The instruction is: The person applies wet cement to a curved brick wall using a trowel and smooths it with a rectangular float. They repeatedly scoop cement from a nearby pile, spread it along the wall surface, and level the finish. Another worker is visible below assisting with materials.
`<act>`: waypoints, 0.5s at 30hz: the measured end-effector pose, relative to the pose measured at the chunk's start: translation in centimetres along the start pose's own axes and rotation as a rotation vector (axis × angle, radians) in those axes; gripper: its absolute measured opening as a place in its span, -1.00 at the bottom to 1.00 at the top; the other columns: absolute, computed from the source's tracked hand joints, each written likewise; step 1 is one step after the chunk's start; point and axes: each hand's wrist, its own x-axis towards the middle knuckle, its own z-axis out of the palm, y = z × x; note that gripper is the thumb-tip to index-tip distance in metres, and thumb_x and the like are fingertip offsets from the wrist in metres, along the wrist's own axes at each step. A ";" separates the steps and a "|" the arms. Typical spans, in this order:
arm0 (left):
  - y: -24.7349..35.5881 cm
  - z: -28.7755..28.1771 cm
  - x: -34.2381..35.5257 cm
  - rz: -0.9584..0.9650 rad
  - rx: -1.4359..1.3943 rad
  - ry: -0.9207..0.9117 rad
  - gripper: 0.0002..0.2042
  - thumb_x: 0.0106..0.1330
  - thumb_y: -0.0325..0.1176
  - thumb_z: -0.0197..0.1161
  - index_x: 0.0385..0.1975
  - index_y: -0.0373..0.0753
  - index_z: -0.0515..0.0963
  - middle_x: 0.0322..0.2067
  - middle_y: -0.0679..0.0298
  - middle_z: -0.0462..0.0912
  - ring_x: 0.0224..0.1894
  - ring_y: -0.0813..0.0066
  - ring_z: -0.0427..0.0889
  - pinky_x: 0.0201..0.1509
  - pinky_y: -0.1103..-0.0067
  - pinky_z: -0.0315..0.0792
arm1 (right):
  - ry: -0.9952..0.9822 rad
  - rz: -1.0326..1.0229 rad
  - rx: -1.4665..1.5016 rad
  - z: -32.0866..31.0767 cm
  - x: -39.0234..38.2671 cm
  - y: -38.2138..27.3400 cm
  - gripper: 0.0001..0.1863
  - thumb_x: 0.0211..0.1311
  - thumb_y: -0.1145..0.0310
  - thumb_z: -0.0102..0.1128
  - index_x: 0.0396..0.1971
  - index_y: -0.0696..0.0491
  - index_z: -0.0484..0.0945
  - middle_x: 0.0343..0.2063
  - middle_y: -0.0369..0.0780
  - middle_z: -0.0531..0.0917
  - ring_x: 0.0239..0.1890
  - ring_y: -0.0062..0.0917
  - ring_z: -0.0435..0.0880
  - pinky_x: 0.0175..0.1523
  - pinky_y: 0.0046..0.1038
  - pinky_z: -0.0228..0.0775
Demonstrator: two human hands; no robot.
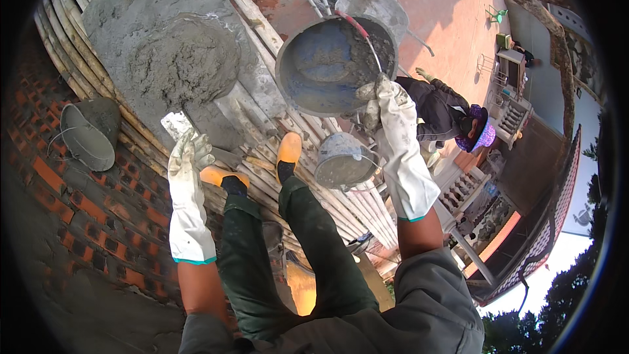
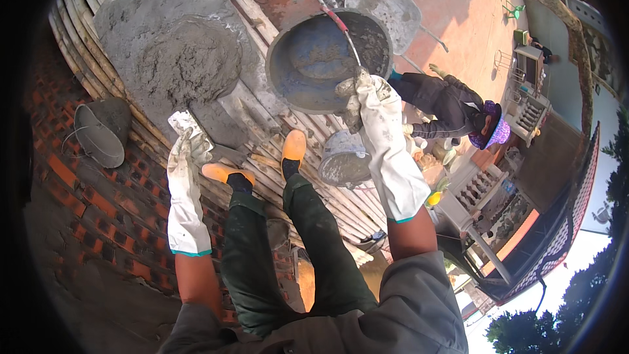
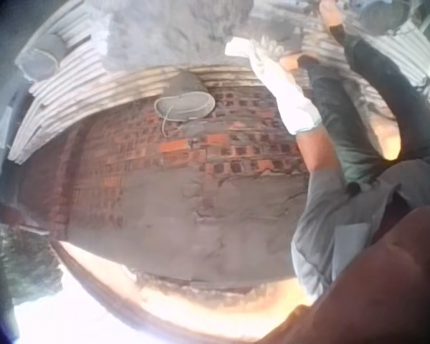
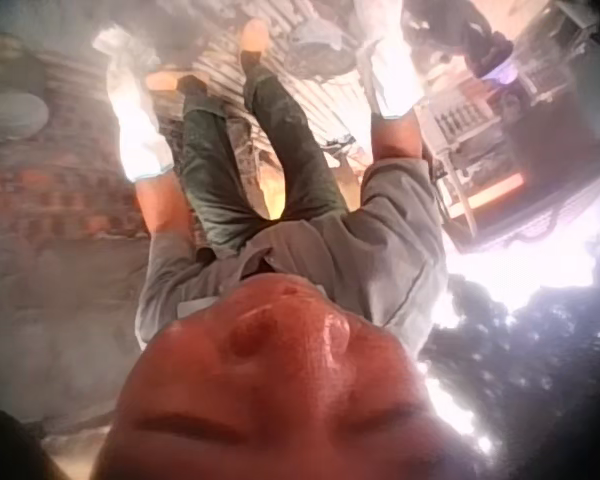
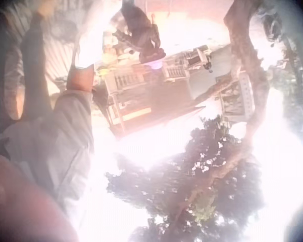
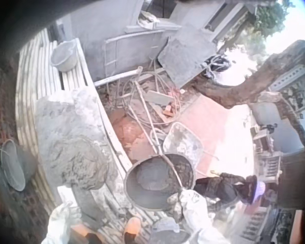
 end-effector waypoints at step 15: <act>-8.8 -10.0 -3.8 -0.339 0.390 0.136 -0.61 0.58 -0.25 0.14 0.30 -0.26 0.47 -0.01 0.18 0.73 -0.17 0.52 0.72 -0.15 0.59 0.61 | 0.666 0.121 0.036 -28.0 8.2 9.7 -0.57 0.53 0.02 0.11 -0.18 0.12 0.70 -0.38 -0.24 0.71 -0.44 -0.49 0.62 -0.30 -0.40 0.48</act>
